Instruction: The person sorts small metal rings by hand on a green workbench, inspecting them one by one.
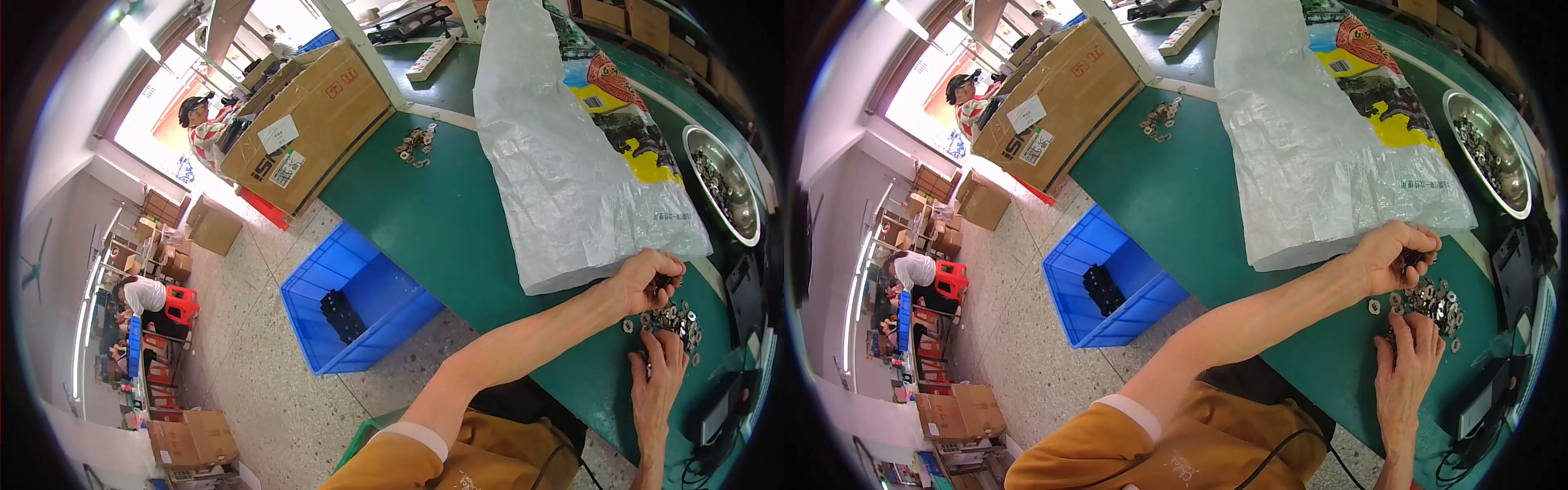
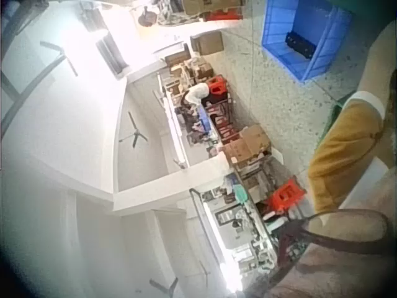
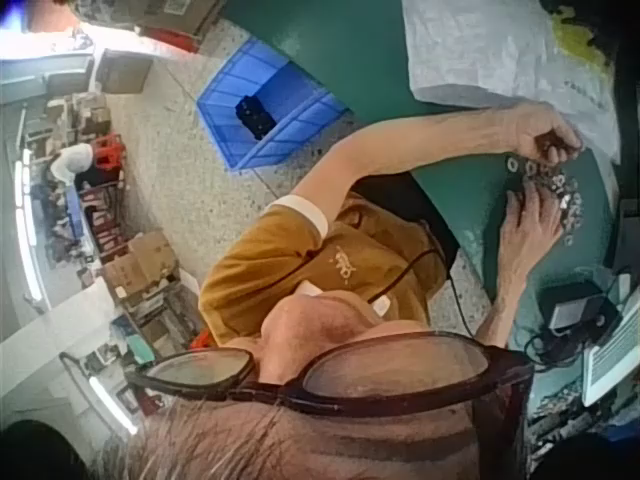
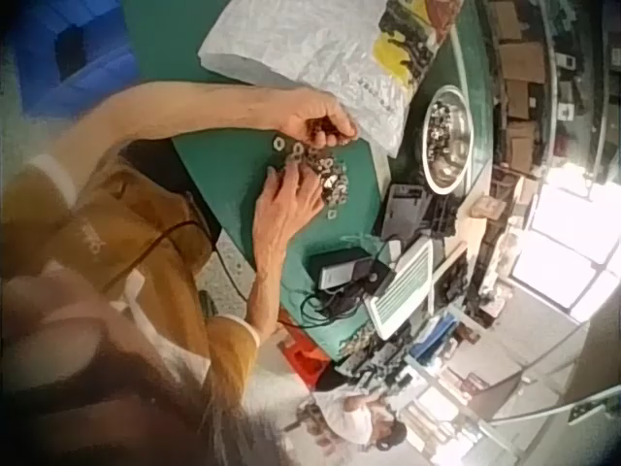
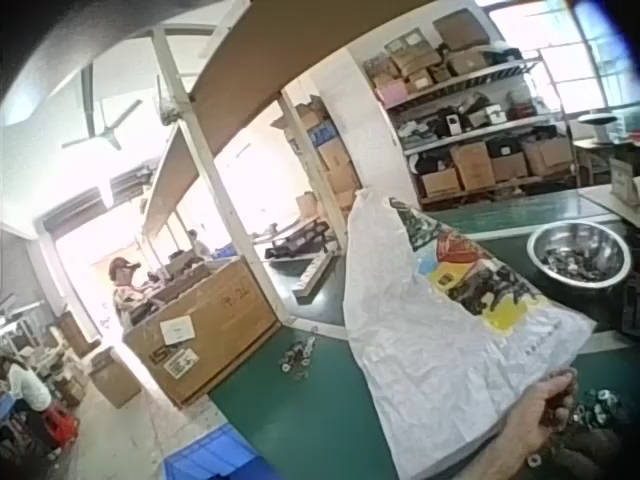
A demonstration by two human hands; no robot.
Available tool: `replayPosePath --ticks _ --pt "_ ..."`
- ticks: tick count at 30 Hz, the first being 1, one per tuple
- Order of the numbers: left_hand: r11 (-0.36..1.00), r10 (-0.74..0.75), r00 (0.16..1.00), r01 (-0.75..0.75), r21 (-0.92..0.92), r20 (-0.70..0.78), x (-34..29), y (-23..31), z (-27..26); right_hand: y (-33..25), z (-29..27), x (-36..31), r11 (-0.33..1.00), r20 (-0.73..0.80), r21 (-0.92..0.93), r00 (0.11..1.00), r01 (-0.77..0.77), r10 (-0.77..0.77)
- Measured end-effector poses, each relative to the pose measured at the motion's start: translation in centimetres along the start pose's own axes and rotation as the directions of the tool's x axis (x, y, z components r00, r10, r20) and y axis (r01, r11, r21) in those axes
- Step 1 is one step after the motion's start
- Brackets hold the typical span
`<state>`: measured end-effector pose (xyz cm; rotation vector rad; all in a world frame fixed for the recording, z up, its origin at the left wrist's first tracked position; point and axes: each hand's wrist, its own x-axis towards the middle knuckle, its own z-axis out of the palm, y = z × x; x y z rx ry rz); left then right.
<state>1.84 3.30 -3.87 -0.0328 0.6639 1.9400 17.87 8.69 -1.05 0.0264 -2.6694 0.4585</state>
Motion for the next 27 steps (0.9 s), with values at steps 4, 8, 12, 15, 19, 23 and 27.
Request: replayPosePath --ticks 4,8,12,15,19,23,27 --pt "1.0 0.001 1.0 -0.002 0.019 0.026 -0.1 -0.1 0.2 1.3 -0.3 0.2 0.996 0.092 0.077 0.995 -0.041 0.034" --pt "0.999 -0.02 0.999 0.018 0.031 0.049 -0.4 -0.5 0.4 1.5 -0.7 0.7 0.976 0.141 0.2 0.989 -0.08 0.053" --pt "0.999 -0.029 0.998 0.027 0.036 0.064 -0.5 -1.1 1.0 1.3 -1.3 0.6 0.92 0.151 0.314 0.969 -0.236 0.197" --pt "0.998 -0.062 0.988 0.06 0.018 0.141 0.2 -1.3 1.0 2.3 -1.8 0.2 0.922 0.03 0.324 0.976 -0.213 0.215" --pt "0.998 0.006 1.0 -0.007 0.063 0.012 -0.8 0.5 -0.5 3.5 -0.3 1.6 0.712 0.115 0.593 0.915 -0.376 0.387" --pt "0.948 -0.017 0.999 0.003 0.317 0.044 -2.0 1.6 0.5 5.1 -1.3 2.5 0.464 0.233 0.757 0.853 -0.46 0.466" --pt "0.88 -0.076 0.995 0.041 0.472 0.056 -1.6 0.0 2.0 7.0 -2.1 1.3 0.329 0.256 0.825 0.823 -0.46 0.508"
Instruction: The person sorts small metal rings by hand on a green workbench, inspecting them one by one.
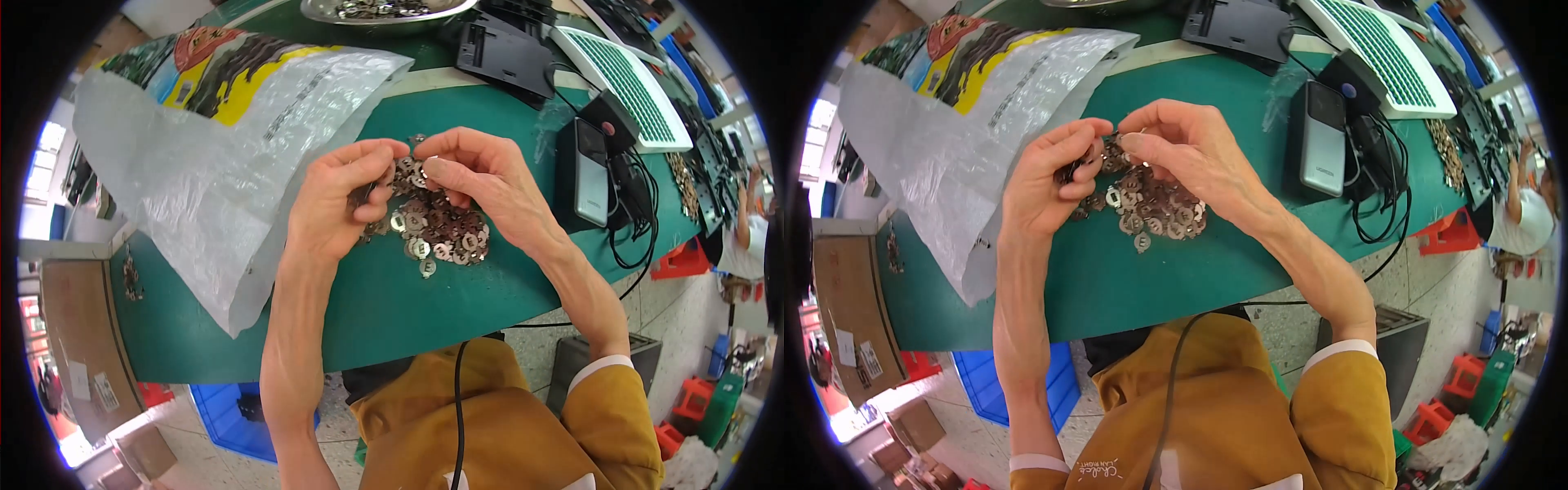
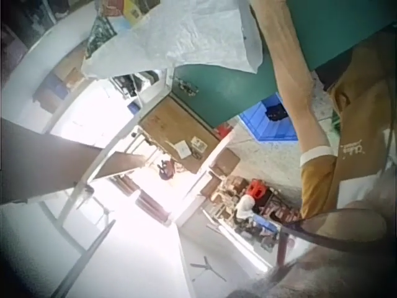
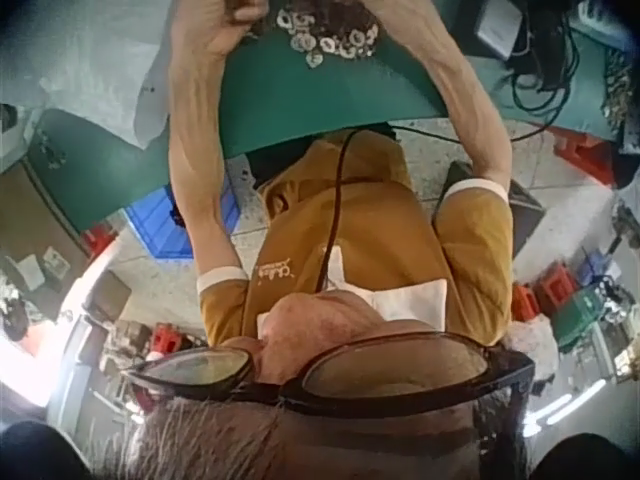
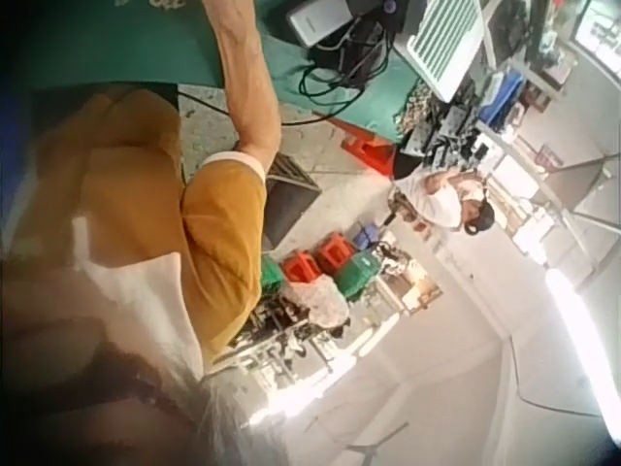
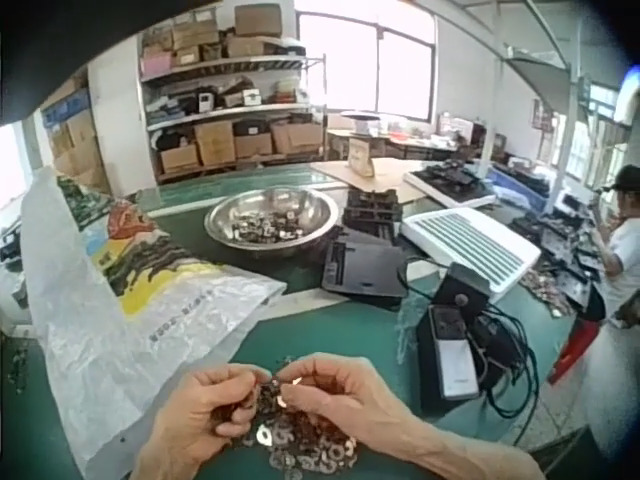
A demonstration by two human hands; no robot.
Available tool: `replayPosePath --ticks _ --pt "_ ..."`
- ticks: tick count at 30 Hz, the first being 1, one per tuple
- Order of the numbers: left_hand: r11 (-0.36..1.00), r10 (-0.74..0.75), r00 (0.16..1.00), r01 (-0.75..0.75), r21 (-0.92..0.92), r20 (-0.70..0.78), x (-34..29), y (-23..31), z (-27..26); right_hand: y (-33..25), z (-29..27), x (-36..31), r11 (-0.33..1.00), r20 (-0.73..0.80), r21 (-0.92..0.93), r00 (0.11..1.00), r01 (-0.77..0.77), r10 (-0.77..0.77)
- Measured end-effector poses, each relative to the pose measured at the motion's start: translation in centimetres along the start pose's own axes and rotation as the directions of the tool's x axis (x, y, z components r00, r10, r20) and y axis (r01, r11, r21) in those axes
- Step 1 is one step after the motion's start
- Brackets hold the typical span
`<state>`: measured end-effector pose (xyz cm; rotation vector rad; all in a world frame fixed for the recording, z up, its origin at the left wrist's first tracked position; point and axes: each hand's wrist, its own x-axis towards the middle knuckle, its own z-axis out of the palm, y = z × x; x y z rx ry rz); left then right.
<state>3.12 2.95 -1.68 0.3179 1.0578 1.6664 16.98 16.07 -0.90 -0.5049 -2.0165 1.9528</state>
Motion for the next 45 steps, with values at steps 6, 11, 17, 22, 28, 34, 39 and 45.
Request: replayPosePath --ticks 6,11,17,22,28,34,39,45 --pt "0.994 0.009 0.998 -0.002 0.108 -0.062 -0.9 -0.7 1.9 0.6 -0.9 -0.3 0.94 0.078 0.295 0.985 -0.173 0.157" --pt "0.975 0.093 0.995 -0.086 0.204 -0.022 -1.2 -1.5 2.6 0.8 -0.5 -0.3 0.879 0.166 0.405 0.966 -0.252 0.2" --pt "0.985 0.093 0.993 -0.082 0.149 -0.066 -1.0 -1.3 2.0 -0.1 -0.6 -0.4 0.83 0.249 0.46 0.943 -0.316 0.221" --pt "0.999 0.031 0.999 -0.032 -0.023 -0.034 -0.6 -1.1 0.9 0.7 -0.7 -0.4 0.904 0.217 0.379 0.968 -0.199 0.122" --pt "0.997 -0.039 0.999 0.04 -0.065 0.006 -0.8 -1.1 1.2 0.3 -0.3 -0.7 0.981 0.135 0.188 0.99 -0.054 0.028" --pt "0.996 -0.043 0.999 0.042 -0.077 -0.008 -0.7 -1.1 1.5 0.7 -0.1 -0.7 0.993 0.064 0.107 0.996 0.051 -0.058" --pt "0.999 -0.016 1.0 0.016 -0.035 -0.004 -0.6 -1.4 1.4 0.4 0.0 -0.9 0.992 0.044 0.117 0.997 0.056 -0.062" --pt "1.0 -0.006 0.999 0.007 0.014 -0.037 -0.7 -1.4 1.8 0.2 -0.1 -0.9 0.99 0.036 0.135 0.998 0.046 -0.051"
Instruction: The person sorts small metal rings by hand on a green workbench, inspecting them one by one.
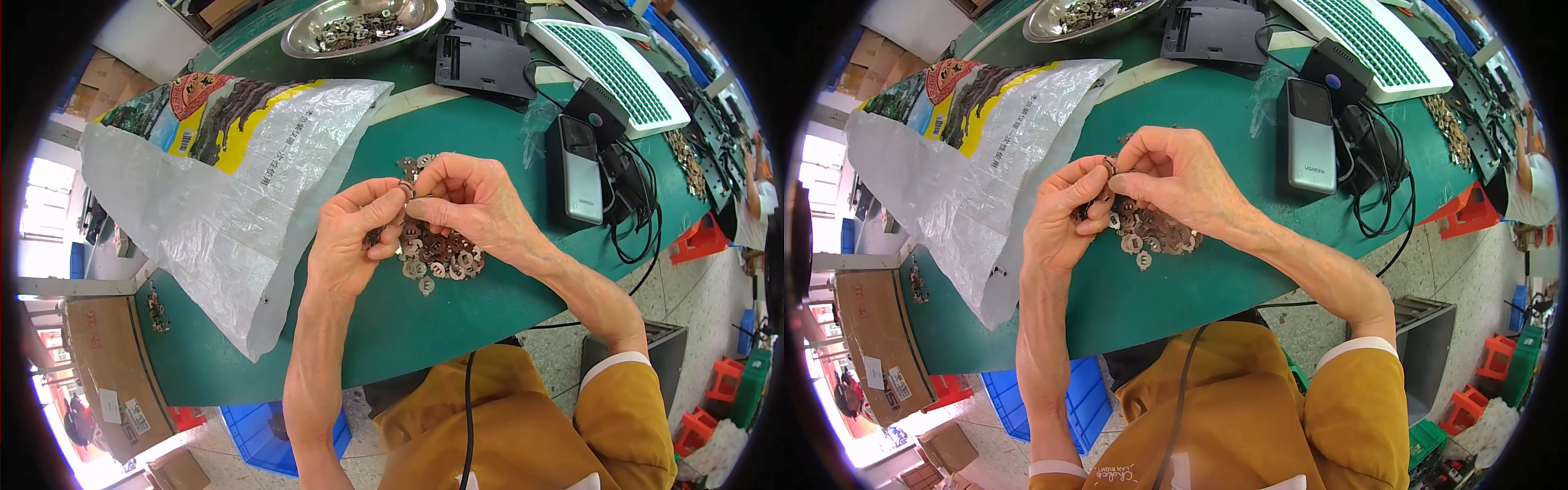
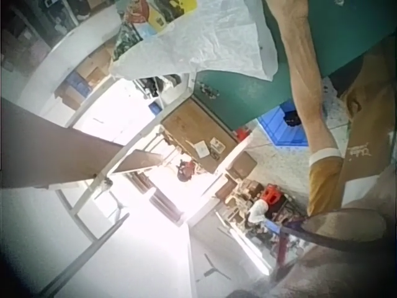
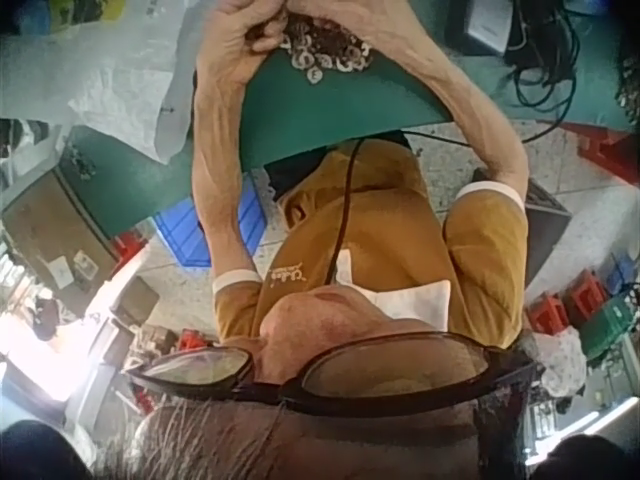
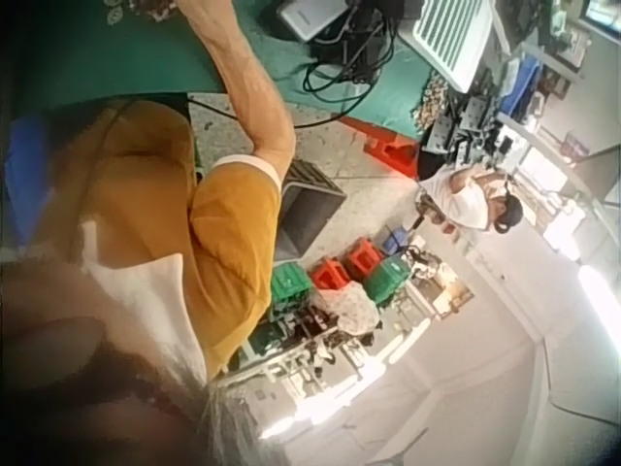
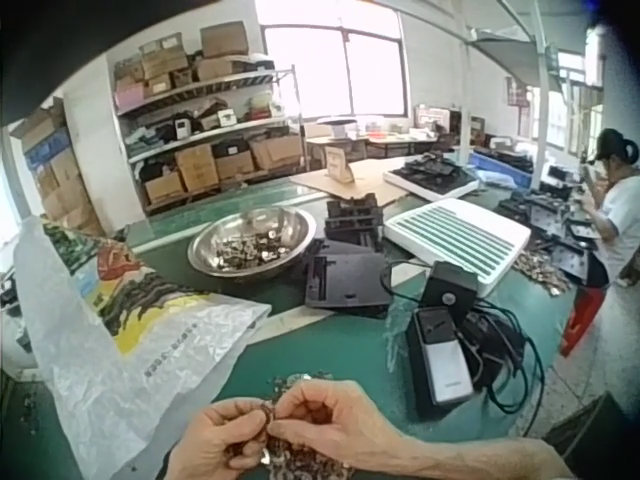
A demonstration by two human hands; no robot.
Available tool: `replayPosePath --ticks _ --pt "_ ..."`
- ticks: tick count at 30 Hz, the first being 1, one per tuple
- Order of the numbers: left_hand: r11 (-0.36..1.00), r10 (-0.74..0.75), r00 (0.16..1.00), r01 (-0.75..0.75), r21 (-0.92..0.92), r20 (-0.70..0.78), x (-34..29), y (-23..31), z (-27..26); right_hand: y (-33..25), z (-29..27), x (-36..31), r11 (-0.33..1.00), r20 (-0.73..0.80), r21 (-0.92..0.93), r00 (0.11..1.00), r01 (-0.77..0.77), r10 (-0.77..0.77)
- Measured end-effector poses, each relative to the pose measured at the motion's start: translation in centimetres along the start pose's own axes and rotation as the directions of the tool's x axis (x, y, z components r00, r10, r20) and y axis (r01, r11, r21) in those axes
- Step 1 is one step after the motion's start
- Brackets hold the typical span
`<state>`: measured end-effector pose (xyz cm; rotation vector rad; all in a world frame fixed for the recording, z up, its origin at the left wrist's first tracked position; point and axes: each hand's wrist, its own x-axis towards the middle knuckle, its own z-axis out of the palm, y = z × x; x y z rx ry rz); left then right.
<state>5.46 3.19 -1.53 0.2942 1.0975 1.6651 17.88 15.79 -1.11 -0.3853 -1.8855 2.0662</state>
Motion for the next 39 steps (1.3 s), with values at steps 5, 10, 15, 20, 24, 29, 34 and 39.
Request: replayPosePath --ticks 5,10,15,20,24,29,34,39 --pt "1.0 -0.002 1.0 0.002 -0.023 -0.003 -0.08 -0.04 0.21 0.56 0.28 -0.08 0.992 -0.063 -0.081 0.992 0.1 -0.105" --pt "1.0 0.008 1.0 -0.008 -0.02 0.007 -0.13 -0.05 0.13 0.68 0.22 -0.02 0.991 -0.074 -0.087 0.991 0.107 -0.113" --pt "1.0 0.02 1.0 -0.02 0.022 -0.018 -0.17 -0.1 0.23 0.97 0.35 -0.04 0.976 -0.094 -0.176 0.985 0.126 -0.144" --pt "0.998 0.032 0.999 -0.029 0.056 -0.043 -0.23 -0.01 0.37 0.98 0.42 -0.03 0.967 -0.101 -0.184 0.975 0.178 -0.198" --pt "1.0 -0.002 0.999 0.003 0.011 -0.043 -0.21 0.07 0.18 0.32 0.04 0.06 0.995 -0.056 -0.055 0.994 0.086 -0.09" --pt "0.999 -0.008 1.0 0.009 0.04 -0.025 -0.23 0.21 0.08 0.16 -0.1 -0.02 0.997 -0.043 -0.053 0.997 0.058 -0.06" --pt "0.999 -0.001 1.0 0.003 0.048 -0.027 -0.22 0.26 0.06 0.49 -0.01 -0.08 0.984 -0.079 -0.127 0.988 0.123 -0.134" --pt "0.991 0.019 0.998 -0.01 0.133 -0.068 -0.36 0.59 0.14 0.29 0.02 -0.26 0.93 -0.077 -0.317 0.972 0.186 -0.22"
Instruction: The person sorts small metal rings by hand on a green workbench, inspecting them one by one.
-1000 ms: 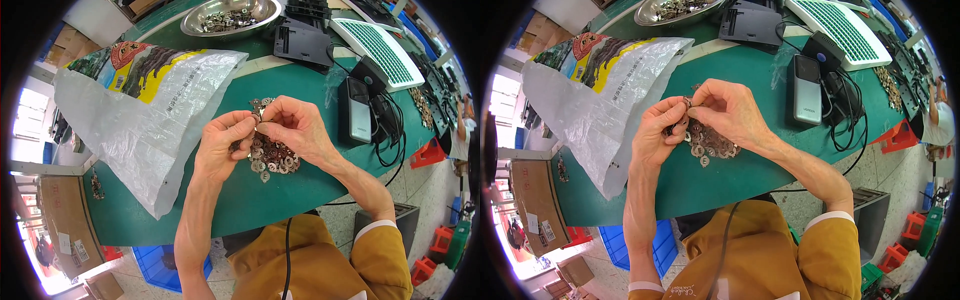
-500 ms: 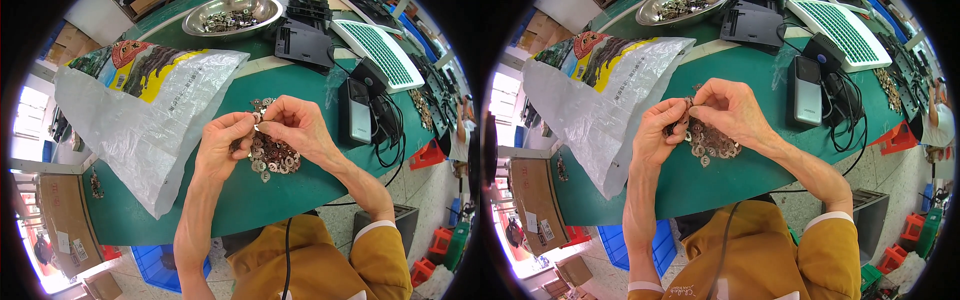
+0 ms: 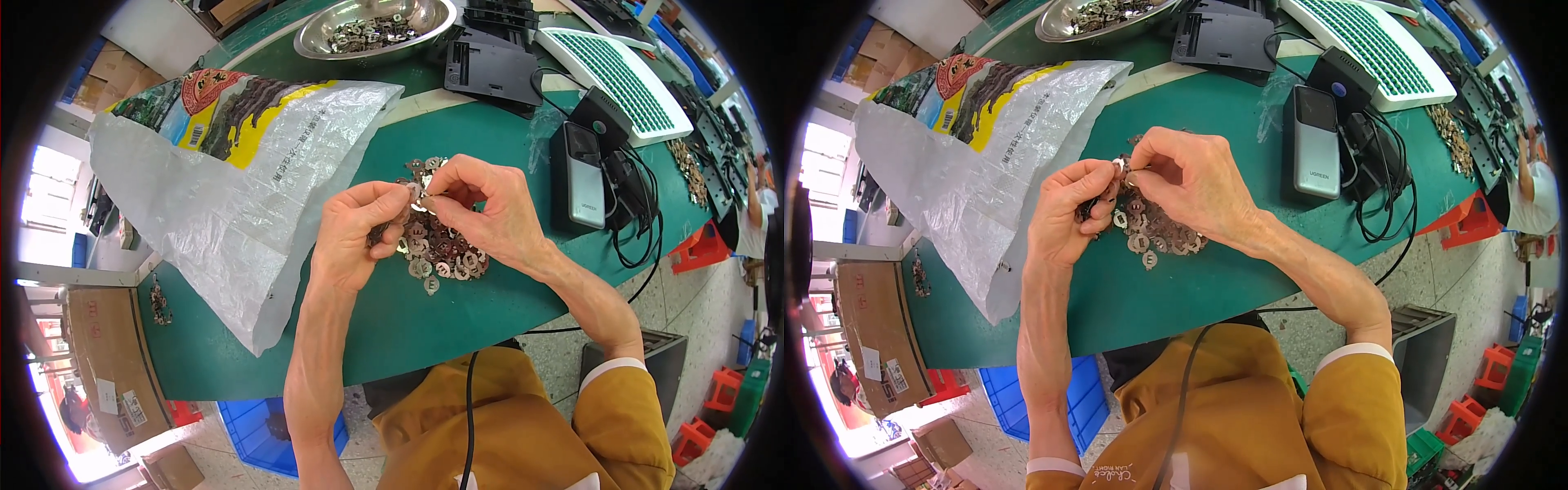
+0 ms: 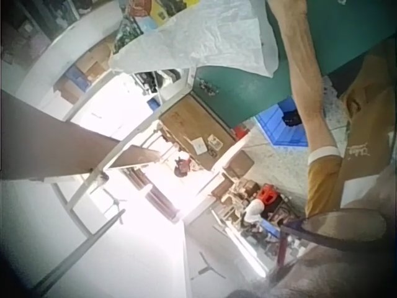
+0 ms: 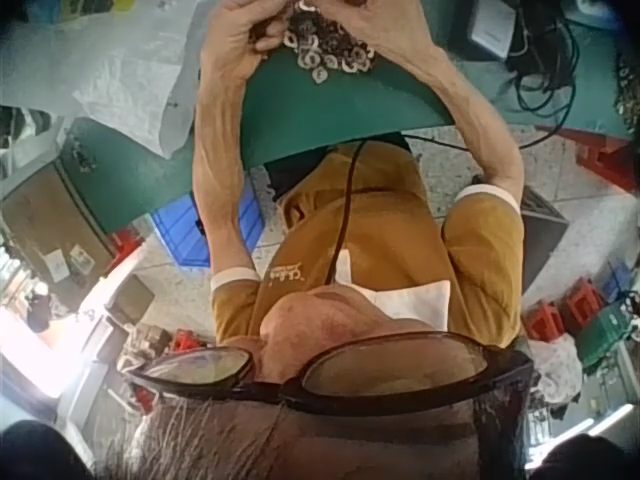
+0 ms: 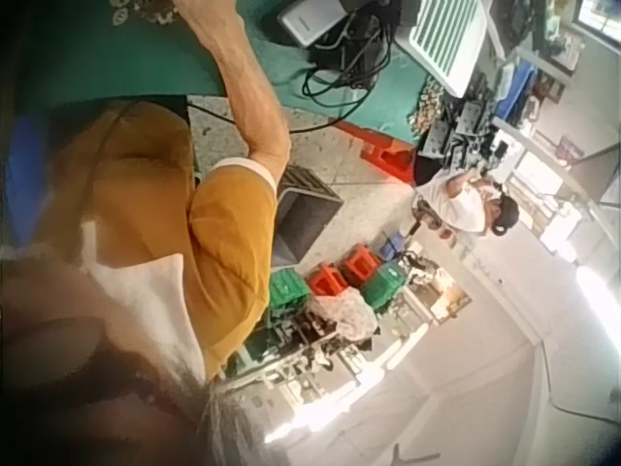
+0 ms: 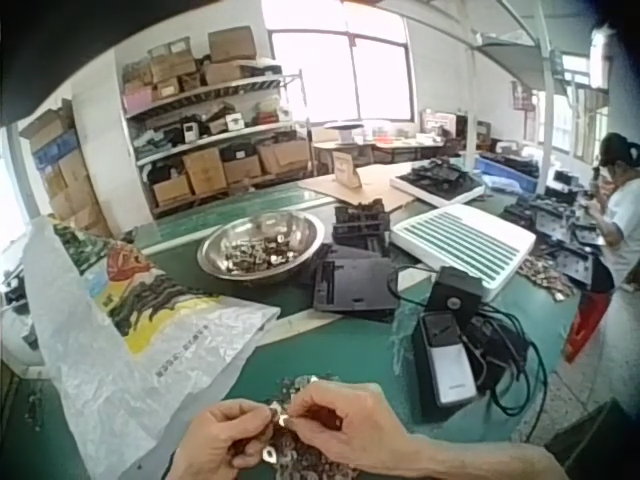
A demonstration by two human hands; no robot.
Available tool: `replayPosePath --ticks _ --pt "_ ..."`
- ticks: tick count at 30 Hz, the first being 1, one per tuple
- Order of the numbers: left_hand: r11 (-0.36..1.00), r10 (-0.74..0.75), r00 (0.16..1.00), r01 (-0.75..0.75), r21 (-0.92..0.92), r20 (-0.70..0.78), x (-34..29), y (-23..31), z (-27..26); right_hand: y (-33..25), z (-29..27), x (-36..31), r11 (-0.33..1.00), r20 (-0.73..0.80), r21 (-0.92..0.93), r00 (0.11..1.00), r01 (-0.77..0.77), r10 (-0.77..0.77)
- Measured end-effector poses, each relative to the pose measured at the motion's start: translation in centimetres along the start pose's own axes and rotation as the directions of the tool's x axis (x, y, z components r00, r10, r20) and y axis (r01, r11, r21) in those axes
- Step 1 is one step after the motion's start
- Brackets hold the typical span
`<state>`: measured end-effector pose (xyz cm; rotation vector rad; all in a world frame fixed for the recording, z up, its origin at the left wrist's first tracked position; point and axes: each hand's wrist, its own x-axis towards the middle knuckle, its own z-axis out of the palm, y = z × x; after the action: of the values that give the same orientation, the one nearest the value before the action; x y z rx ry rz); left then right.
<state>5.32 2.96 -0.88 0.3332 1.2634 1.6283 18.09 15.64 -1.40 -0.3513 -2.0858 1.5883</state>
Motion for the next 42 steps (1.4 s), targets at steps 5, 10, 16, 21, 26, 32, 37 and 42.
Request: replayPosePath --ticks 5,10,16,21,26,32,37,42 --pt "0.998 -0.001 0.997 0.006 -0.065 0.077 0.1 0.1 -0.6 -0.2 -0.1 -0.1 0.998 0.006 -0.054 1.0 -0.016 0.017" --pt "0.97 -0.008 0.993 0.037 -0.242 0.119 0.1 0.1 -0.5 -0.1 -0.9 0.4 0.96 0.108 0.195 0.977 -0.201 0.183" --pt "0.931 -0.074 0.997 0.072 -0.358 0.007 0.3 0.1 -0.4 0.0 -1.6 0.5 0.812 0.254 0.453 0.926 -0.368 0.278" --pt "0.896 -0.054 0.982 0.127 -0.425 0.179 0.5 -0.3 -0.9 0.2 -1.7 0.7 0.652 0.4 0.576 0.866 -0.493 0.301" --pt "0.882 -0.062 0.98 0.143 -0.449 0.19 0.2 -0.3 -0.5 0.9 -1.6 0.6 0.437 0.541 0.683 0.808 -0.585 0.234" --pt "0.863 -0.078 0.969 0.184 -0.47 0.236 0.2 -0.5 -0.6 1.0 -1.2 0.5 0.311 0.574 0.703 0.768 -0.64 0.284" --pt "0.889 -0.091 0.976 0.169 -0.427 0.198 0.1 -0.5 -0.2 0.1 -1.1 0.5 0.504 0.528 0.631 0.802 -0.59 0.279" --pt "0.9 -0.13 0.982 0.175 -0.4 0.137 0.4 -0.9 0.0 -0.7 -0.5 0.0 0.851 0.319 0.382 0.915 -0.361 0.245"
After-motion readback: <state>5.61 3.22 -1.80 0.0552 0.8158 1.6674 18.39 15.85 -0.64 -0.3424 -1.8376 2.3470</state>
